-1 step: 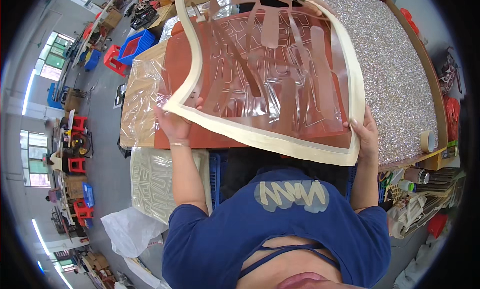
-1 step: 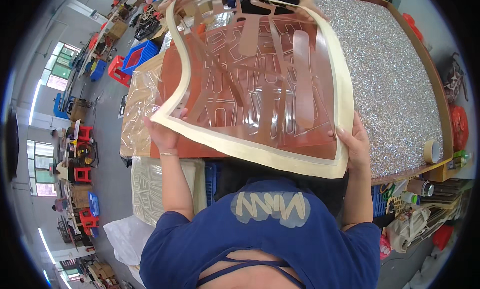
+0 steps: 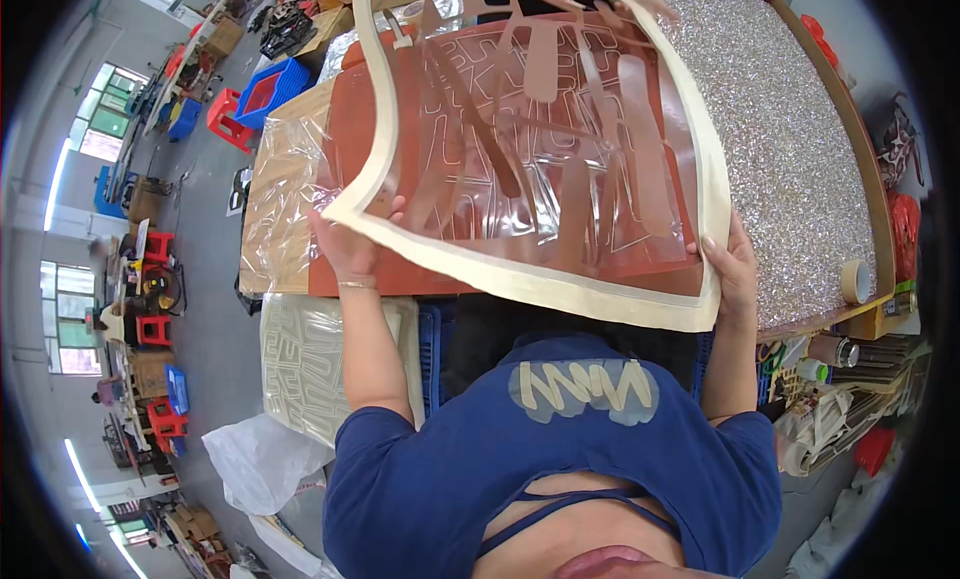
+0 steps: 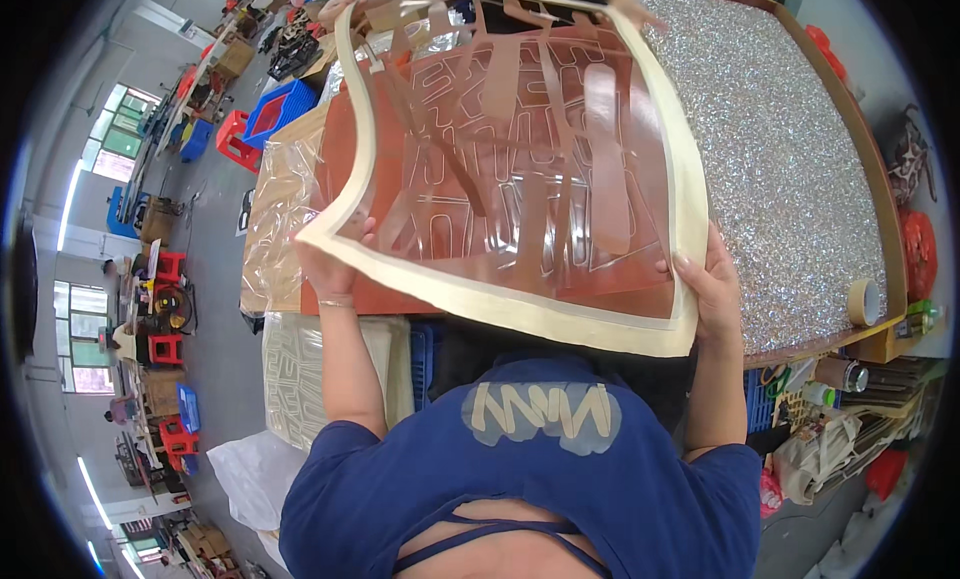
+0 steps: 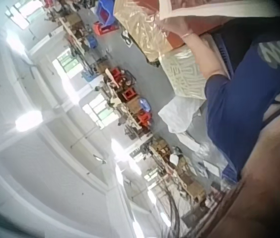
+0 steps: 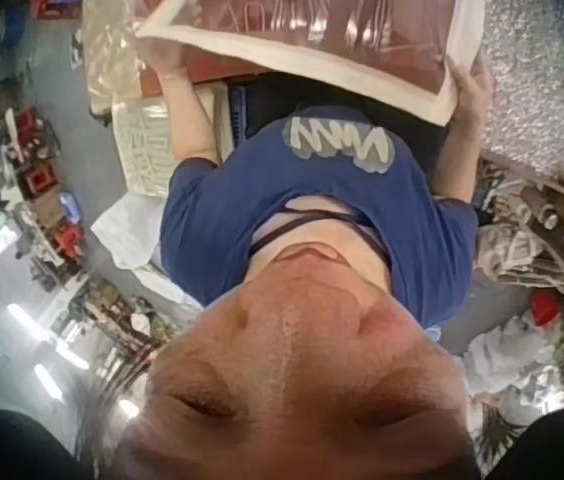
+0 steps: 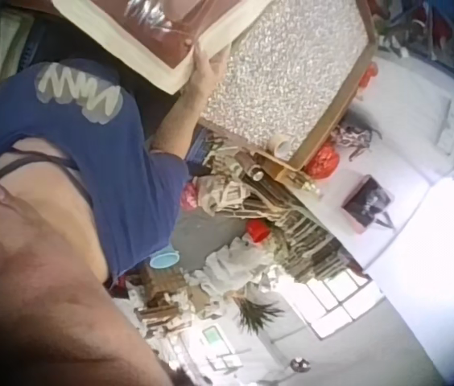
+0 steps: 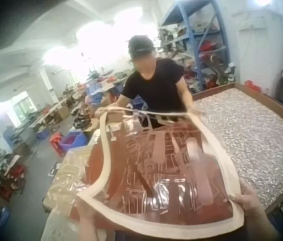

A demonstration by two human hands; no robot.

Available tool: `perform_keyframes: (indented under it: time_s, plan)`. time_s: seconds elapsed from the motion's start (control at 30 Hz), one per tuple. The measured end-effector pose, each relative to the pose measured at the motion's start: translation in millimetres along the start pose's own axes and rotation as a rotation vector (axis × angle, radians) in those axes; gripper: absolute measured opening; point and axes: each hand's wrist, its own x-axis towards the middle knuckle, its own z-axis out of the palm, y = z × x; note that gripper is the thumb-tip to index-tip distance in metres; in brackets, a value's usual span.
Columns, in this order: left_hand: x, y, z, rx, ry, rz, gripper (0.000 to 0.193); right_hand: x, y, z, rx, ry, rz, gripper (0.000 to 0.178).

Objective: The recorder and a collaborator prepare shoe upper components by applying adhesive and placing them into a glitter-filled frame for finishing.

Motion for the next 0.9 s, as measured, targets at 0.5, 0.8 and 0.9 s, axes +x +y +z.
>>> perform_keyframes:
  time_s: [0.5, 0.8, 0.9]
  plan:
    - [-17, -11, -24, 0.329, 0.159, -0.444, 0.045, 31, 27, -70, -0.111, 0.011, 0.167, 0.039]
    - [-22, -19, -30, 0.443, 0.257, -0.375, 0.028, 40, 41, -81, -0.034, 0.018, 0.165, 0.038]
    - [-19, -23, -54, 0.657, 0.407, -0.335, 0.023, 44, 53, -84, -0.082, 0.025, 0.2, 0.042]
